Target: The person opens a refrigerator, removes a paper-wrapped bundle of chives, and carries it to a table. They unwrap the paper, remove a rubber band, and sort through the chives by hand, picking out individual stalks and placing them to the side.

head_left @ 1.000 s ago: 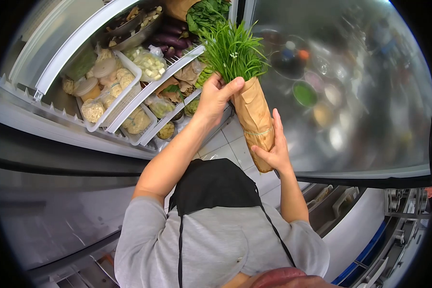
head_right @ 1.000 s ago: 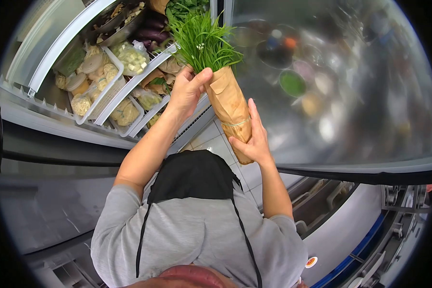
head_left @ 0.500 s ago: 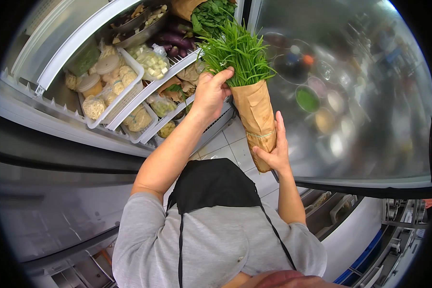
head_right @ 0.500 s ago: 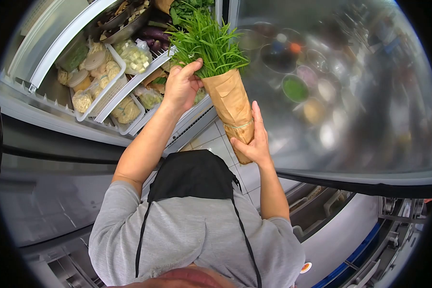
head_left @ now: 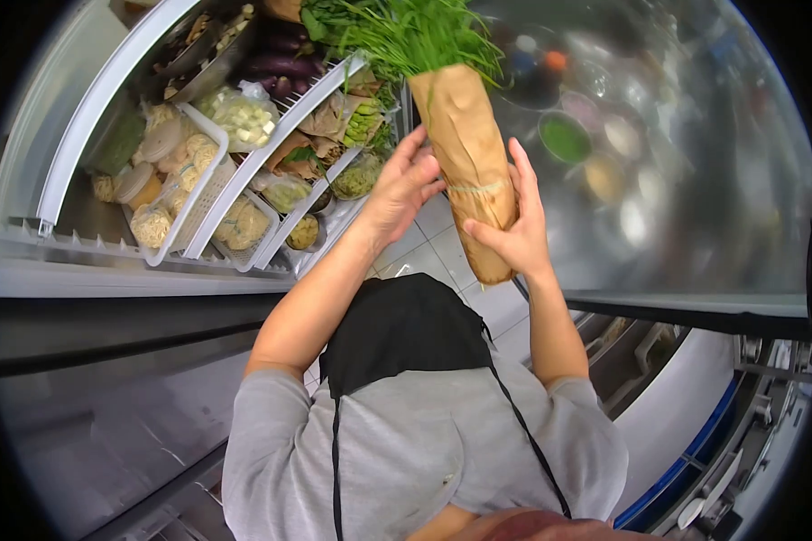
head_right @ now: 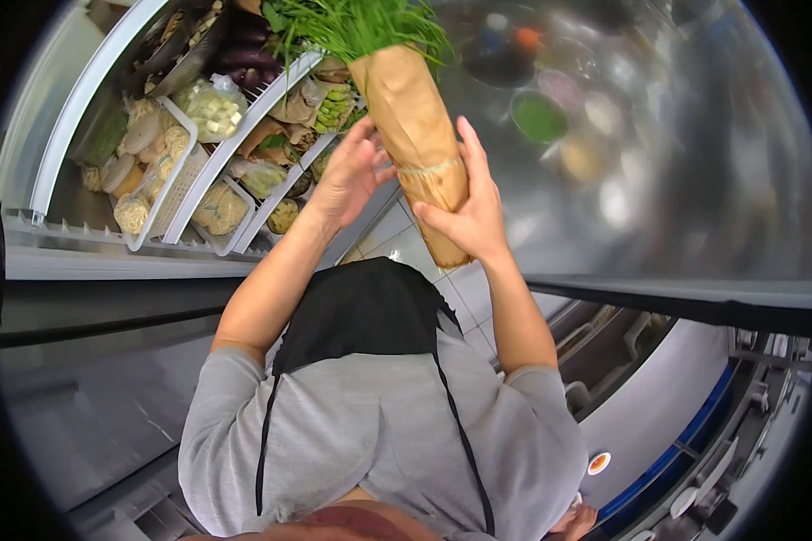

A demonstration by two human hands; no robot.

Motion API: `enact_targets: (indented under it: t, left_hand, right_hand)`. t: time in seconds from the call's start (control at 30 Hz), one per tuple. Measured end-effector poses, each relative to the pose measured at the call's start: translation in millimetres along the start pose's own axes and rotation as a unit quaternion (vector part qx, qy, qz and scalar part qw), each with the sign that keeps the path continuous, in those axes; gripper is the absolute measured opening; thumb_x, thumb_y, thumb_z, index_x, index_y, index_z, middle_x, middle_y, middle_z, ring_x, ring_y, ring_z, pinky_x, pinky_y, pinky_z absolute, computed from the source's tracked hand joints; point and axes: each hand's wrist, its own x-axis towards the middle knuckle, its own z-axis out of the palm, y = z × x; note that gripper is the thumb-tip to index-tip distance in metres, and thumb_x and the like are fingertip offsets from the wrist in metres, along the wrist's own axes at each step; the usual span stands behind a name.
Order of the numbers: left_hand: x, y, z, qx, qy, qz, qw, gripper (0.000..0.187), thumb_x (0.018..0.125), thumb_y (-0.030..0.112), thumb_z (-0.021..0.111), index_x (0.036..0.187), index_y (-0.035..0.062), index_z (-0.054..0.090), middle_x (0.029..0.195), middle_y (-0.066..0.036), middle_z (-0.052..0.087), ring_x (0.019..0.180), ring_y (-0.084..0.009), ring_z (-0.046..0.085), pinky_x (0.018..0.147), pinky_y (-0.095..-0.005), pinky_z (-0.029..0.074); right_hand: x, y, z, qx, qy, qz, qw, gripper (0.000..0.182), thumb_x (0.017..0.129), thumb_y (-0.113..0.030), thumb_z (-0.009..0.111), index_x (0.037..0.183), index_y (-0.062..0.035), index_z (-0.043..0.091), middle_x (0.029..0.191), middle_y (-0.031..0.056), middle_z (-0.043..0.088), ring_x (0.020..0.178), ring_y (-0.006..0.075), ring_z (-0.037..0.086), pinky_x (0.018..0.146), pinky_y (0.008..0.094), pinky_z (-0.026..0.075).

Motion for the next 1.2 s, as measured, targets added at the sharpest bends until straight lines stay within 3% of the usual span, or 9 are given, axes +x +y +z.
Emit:
enact_targets:
  t: [0.13,0.17,0.43,0.6,0.63,0.73,0.87,1.07,1.2]
  left_hand:
    - [7.3,-6.5,13.0,-0.011,-0.02,0.018,1.0,0.077,0.082,0.033,0.076,0.141,0.0058,0.035,0.132,-0.008,0.051,0.123,-0.0215,0.05,0.105,-0.0402,0.042]
    - [9.1,-6.2,11.4,-0.039,0.009,0.016,0.999,0.065,0.083,0.028,0.074,0.135,0.0051,0.041,0.126,-0.009,0.055,0.118,-0.0215,0.055,0.101,-0.0396,0.046]
    - [10.3,11.4,2.7,-0.08,0.03,0.067,0.994,0.058,0.09,0.036,0.067,0.131,0.0002,0.048,0.125,-0.016,0.06,0.116,-0.028,0.059,0.099,-0.042,0.05]
    - [11.0,29.2,8.8,-0.113,0.068,0.073,0.989,0.058,0.092,0.039,0.065,0.133,0.0019,0.048,0.126,-0.014,0.059,0.12,-0.0259,0.057,0.104,-0.0427,0.045]
    - [10.2,32.4,9.3,-0.138,0.025,0.063,0.988,0.062,0.087,0.035,0.073,0.132,0.0045,0.044,0.123,-0.009,0.057,0.116,-0.0215,0.056,0.097,-0.0395,0.05]
    - [12.1,19.4,11.8,-0.059,0.001,0.076,0.995,0.07,0.087,0.047,0.068,0.136,0.0014,0.045,0.129,-0.014,0.058,0.121,-0.0247,0.056,0.107,-0.0424,0.043]
    - [12.7,21.5,28.8,-0.194,0.01,-0.009,0.981,0.072,0.086,0.049,0.067,0.133,-0.0011,0.046,0.127,-0.019,0.057,0.116,-0.0292,0.058,0.103,-0.044,0.047]
    - [13.9,21.7,32.7,-0.265,0.079,-0.036,0.96,0.06,0.087,0.044,0.067,0.125,0.0005,0.051,0.117,-0.018,0.061,0.108,-0.0307,0.062,0.096,-0.0475,0.051]
    - [12.3,25.1,37.9,-0.29,0.092,-0.036,0.952,0.05,0.09,0.039,0.065,0.122,0.0037,0.05,0.111,-0.014,0.062,0.103,-0.0285,0.063,0.093,-0.0467,0.053]
  right_hand:
    - [10.6,-16.3,9.6,0.039,-0.034,0.018,0.998,0.109,0.065,-0.017,0.088,0.152,-0.0069,0.024,0.14,0.019,0.047,0.123,0.0283,0.053,0.104,0.0384,0.042]
    - [10.3,-25.0,10.1,0.126,-0.057,0.044,0.989,0.103,0.069,-0.016,0.087,0.152,-0.0072,0.025,0.142,0.0194,0.045,0.121,0.0262,0.055,0.1,0.0371,0.046]
    - [10.6,-18.5,-2.3,0.182,-0.069,0.074,0.978,0.076,0.076,-0.009,0.081,0.142,-0.003,0.044,0.139,0.0166,0.049,0.112,0.0204,0.058,0.095,0.0338,0.05]
    - [14.0,-25.5,-9.0,0.198,-0.096,0.056,0.974,0.073,0.075,-0.008,0.081,0.138,-0.0001,0.046,0.128,0.0167,0.058,0.112,0.0199,0.06,0.093,0.0331,0.05]
    - [16.3,-28.0,-8.3,0.217,-0.084,0.05,0.971,0.072,0.075,-0.008,0.081,0.138,0.0006,0.047,0.125,0.0166,0.06,0.111,0.0199,0.06,0.093,0.033,0.051]
    - [20.7,-54.6,-14.7,0.236,-0.087,0.106,0.962,0.072,0.078,-0.015,0.078,0.139,0.0029,0.044,0.125,0.0161,0.061,0.111,0.0197,0.061,0.095,0.0314,0.048]
    - [19.7,-68.0,-15.2,0.213,-0.101,0.114,0.965,0.05,0.093,-0.023,0.065,0.133,0.0037,0.052,0.119,0.0137,0.065,0.106,0.0161,0.062,0.093,0.0299,0.048]
    - [8.0,-66.1,-24.1,0.13,-0.028,0.013,0.991,0.029,0.097,-0.017,0.06,0.118,0.0034,0.065,0.113,0.0087,0.067,0.102,0.0122,0.061,0.088,0.0263,0.048]
    - [-0.1,-77.2,-26.7,0.058,-0.005,-0.111,0.992,0.037,0.08,-0.014,0.078,0.114,-0.0024,0.069,0.106,0.0061,0.065,0.095,0.0113,0.06,0.081,0.0244,0.048]
